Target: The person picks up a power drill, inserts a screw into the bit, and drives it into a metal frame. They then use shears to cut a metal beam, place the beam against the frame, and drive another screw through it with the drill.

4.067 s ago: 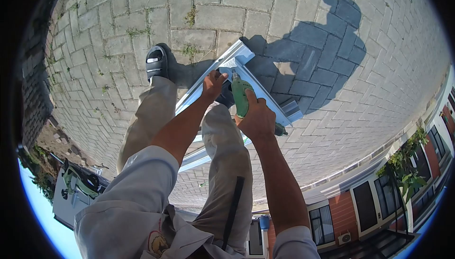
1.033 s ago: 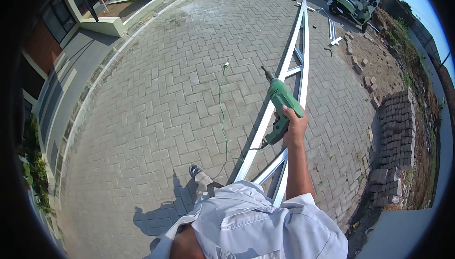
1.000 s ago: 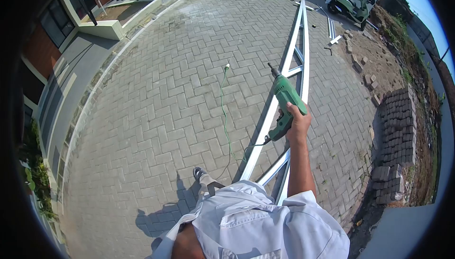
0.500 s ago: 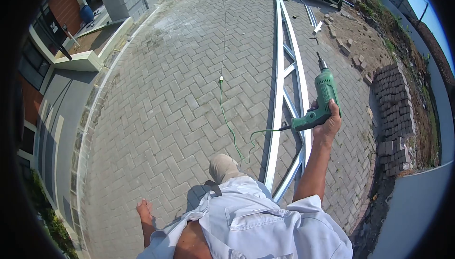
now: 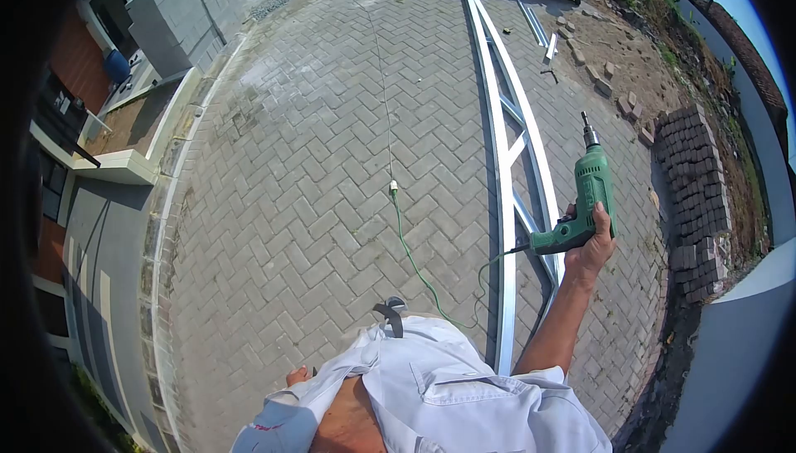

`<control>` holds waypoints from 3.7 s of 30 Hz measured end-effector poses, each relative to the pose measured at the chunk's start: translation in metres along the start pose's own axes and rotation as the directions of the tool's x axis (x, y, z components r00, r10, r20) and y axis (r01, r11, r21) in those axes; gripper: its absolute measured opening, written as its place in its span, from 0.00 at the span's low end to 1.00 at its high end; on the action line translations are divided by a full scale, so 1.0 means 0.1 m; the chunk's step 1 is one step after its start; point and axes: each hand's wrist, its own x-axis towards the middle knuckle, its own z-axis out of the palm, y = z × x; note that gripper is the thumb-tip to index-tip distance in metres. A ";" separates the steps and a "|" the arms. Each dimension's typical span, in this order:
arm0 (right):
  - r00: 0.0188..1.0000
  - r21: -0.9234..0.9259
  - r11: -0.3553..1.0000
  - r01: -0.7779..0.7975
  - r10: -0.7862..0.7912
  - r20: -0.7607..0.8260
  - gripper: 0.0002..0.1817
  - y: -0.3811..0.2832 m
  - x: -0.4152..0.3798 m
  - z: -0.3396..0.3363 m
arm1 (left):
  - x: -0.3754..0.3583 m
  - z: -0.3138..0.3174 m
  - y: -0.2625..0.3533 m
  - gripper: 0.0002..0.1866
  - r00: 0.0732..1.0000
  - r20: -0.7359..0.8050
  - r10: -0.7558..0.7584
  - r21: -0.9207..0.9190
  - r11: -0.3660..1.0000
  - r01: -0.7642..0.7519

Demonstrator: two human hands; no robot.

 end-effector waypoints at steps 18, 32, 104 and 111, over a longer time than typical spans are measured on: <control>0.964 -0.010 0.983 0.183 -0.182 -0.194 0.23 1.50 1.62 3.98 | 3.08 1.82 5.79 0.11 0.993 -0.055 0.107 0.298 0.951 -0.086; 0.809 -0.082 0.903 0.421 -0.415 -0.416 0.24 2.44 4.01 6.29 | 4.82 5.70 10.50 0.16 0.832 0.390 0.395 0.412 0.733 -0.542; 0.738 -0.486 0.874 0.017 -0.339 -0.584 0.36 7.44 20.85 14.77 | 3.35 25.42 23.58 0.08 -0.240 0.251 -0.938 -0.648 0.021 -0.761; 0.694 -0.445 0.887 -0.123 -0.243 -0.678 0.37 7.69 22.51 14.61 | 2.91 27.21 23.94 0.09 -0.163 0.159 -0.974 -0.671 0.014 -0.741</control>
